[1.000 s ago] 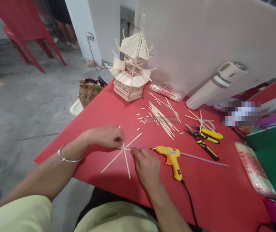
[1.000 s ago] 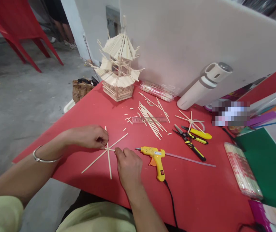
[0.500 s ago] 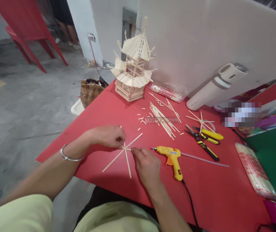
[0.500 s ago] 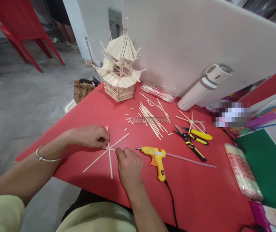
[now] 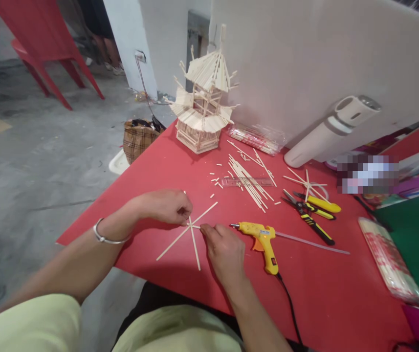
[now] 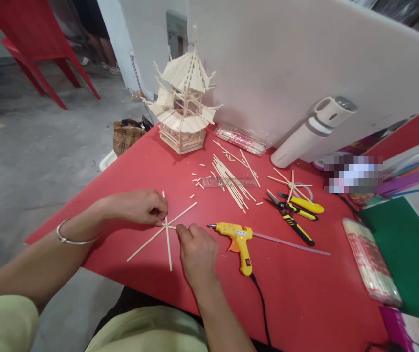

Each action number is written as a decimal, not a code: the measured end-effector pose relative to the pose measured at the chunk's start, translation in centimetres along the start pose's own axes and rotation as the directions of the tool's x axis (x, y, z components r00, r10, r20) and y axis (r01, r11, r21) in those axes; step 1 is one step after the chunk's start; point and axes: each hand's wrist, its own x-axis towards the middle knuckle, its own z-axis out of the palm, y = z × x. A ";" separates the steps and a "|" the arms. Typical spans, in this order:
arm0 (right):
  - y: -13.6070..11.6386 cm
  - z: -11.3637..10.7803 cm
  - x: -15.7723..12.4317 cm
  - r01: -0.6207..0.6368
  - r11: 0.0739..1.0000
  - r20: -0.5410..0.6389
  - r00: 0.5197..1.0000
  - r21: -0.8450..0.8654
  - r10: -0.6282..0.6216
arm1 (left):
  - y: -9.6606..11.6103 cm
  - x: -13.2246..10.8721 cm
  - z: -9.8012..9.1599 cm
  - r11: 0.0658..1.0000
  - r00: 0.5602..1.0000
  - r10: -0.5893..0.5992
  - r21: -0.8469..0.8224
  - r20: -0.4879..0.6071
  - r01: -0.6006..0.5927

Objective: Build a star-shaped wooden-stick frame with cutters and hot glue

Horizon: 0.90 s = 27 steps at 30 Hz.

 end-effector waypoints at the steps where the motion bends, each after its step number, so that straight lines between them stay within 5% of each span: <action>1: 0.0 0.0 0.0 0.001 1.000 -0.005 1.000 -0.004 -0.001 | 0.0 0.0 0.0 1.000 1.000 0.000 0.005 -0.001 0.000; 13: -0.1 -1.4 -0.3 0.030 0.999 -0.090 0.996 0.012 -0.029 | 0.0 0.1 -0.1 0.999 0.999 0.037 -0.001 -0.022 -0.037; 18: 3.8 -5.1 -3.4 -0.202 0.973 -0.274 0.947 -0.109 0.166 | 0.0 0.0 -0.1 0.999 0.999 0.038 -0.018 -0.022 -0.038; 21: 6.8 -6.3 -5.3 -0.418 0.891 -0.140 0.907 -0.175 0.398 | 0.0 0.0 0.0 1.000 0.999 0.022 -0.020 -0.030 -0.023; 24: 8.3 -6.6 -6.1 -0.597 0.798 0.075 0.795 -0.082 0.602 | 0.0 0.0 0.0 1.000 1.000 0.023 -0.006 -0.021 -0.024; 27: 8.5 -6.5 -5.9 -0.692 0.722 0.160 0.713 0.003 0.683 | -0.1 0.0 0.0 0.999 0.999 0.038 0.006 -0.017 -0.038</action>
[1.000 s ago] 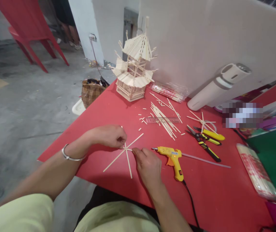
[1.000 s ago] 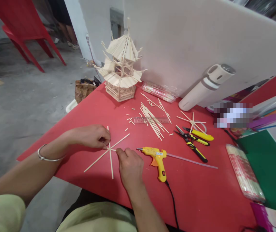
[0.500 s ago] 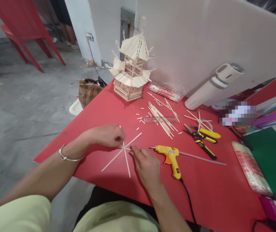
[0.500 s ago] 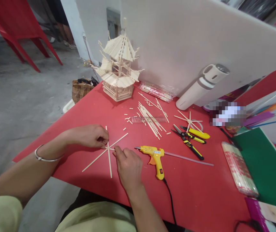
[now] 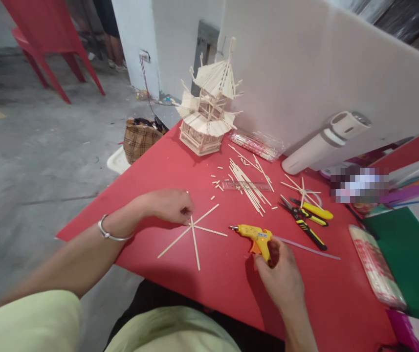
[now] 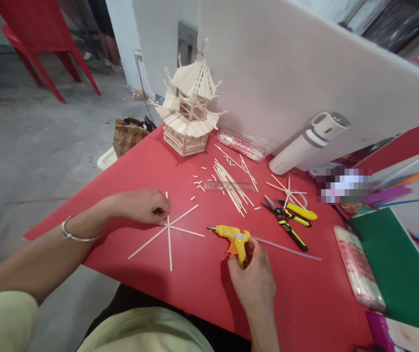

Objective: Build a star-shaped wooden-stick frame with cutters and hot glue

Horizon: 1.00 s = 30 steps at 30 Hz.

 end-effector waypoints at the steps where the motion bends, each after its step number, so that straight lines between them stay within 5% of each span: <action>1: -0.2 0.0 0.0 -0.020 1.000 0.002 1.000 0.020 0.020 | -0.1 0.0 0.0 1.000 1.000 0.005 0.004 -0.004 -0.005; 12: -1.9 0.1 0.0 -0.069 0.949 -0.012 0.998 -0.309 0.068 | -0.3 0.1 0.4 0.999 0.998 0.039 0.030 -0.050 -0.038; 18: -2.3 -0.3 -0.2 -0.092 0.995 -0.020 0.996 -0.040 0.091 | -0.2 0.0 0.5 1.000 0.998 0.019 0.020 -0.061 -0.018; 22: -4.9 0.7 -1.4 0.140 0.979 -0.097 0.983 -0.148 -0.155 | -0.1 0.0 0.5 0.999 0.998 0.010 0.047 -0.058 -0.008; 26: -7.9 2.1 -1.7 0.377 0.848 -0.203 0.859 -0.373 -0.471 | -0.1 0.0 0.5 0.998 0.998 0.009 0.057 -0.059 -0.006; 30: -9.2 2.1 -1.1 0.472 0.760 -0.223 0.765 -0.446 -0.605 | -0.1 0.1 0.6 1.000 0.997 0.010 0.022 -0.074 -0.008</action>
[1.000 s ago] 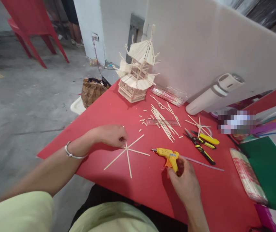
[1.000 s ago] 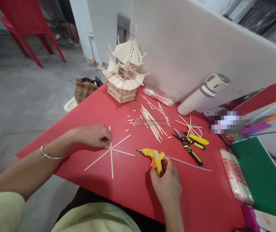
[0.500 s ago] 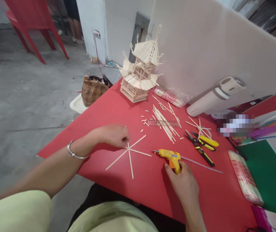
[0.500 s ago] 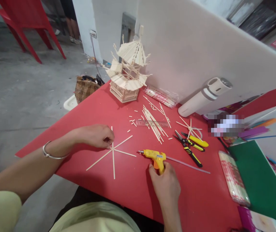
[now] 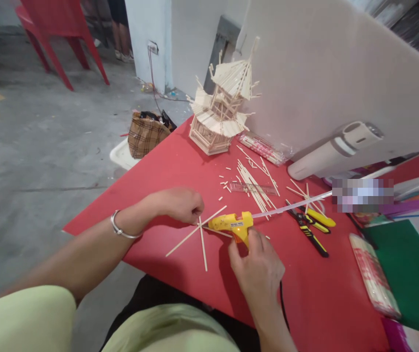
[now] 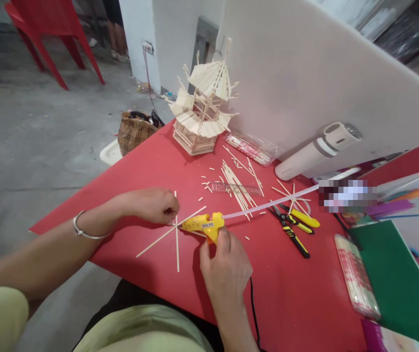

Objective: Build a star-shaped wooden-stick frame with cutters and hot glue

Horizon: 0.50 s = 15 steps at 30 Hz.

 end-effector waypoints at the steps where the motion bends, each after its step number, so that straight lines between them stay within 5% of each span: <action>1: 0.1 -0.1 0.2 0.023 1.000 -0.007 1.000 -0.007 -0.023 | 0.0 0.0 0.0 1.000 1.000 -0.003 -0.010 -0.009 0.002; 15: 0.1 -0.4 0.4 0.074 0.997 -0.037 0.997 -0.017 -0.075 | 0.7 -0.1 -0.3 0.997 0.998 -0.054 0.057 0.023 0.053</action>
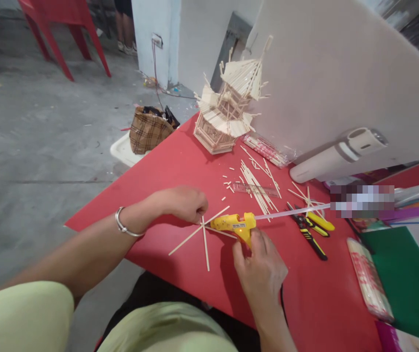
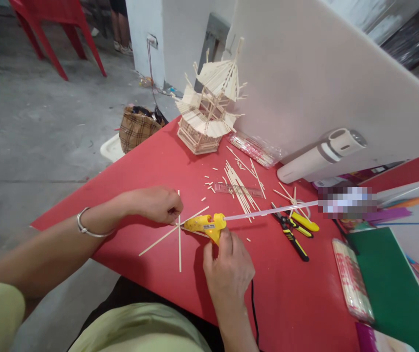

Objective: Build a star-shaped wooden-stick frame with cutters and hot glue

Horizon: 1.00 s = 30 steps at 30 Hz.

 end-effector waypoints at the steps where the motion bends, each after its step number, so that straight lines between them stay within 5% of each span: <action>1: 0.0 0.0 0.0 0.001 1.000 0.000 1.000 0.001 -0.001 | 0.0 0.0 0.0 1.000 1.000 0.002 0.002 -0.002 -0.002; 30: 0.2 0.0 -0.3 0.005 1.000 -0.050 0.999 0.008 -0.005 | -0.1 0.1 0.0 0.999 1.000 0.005 0.036 0.011 -0.006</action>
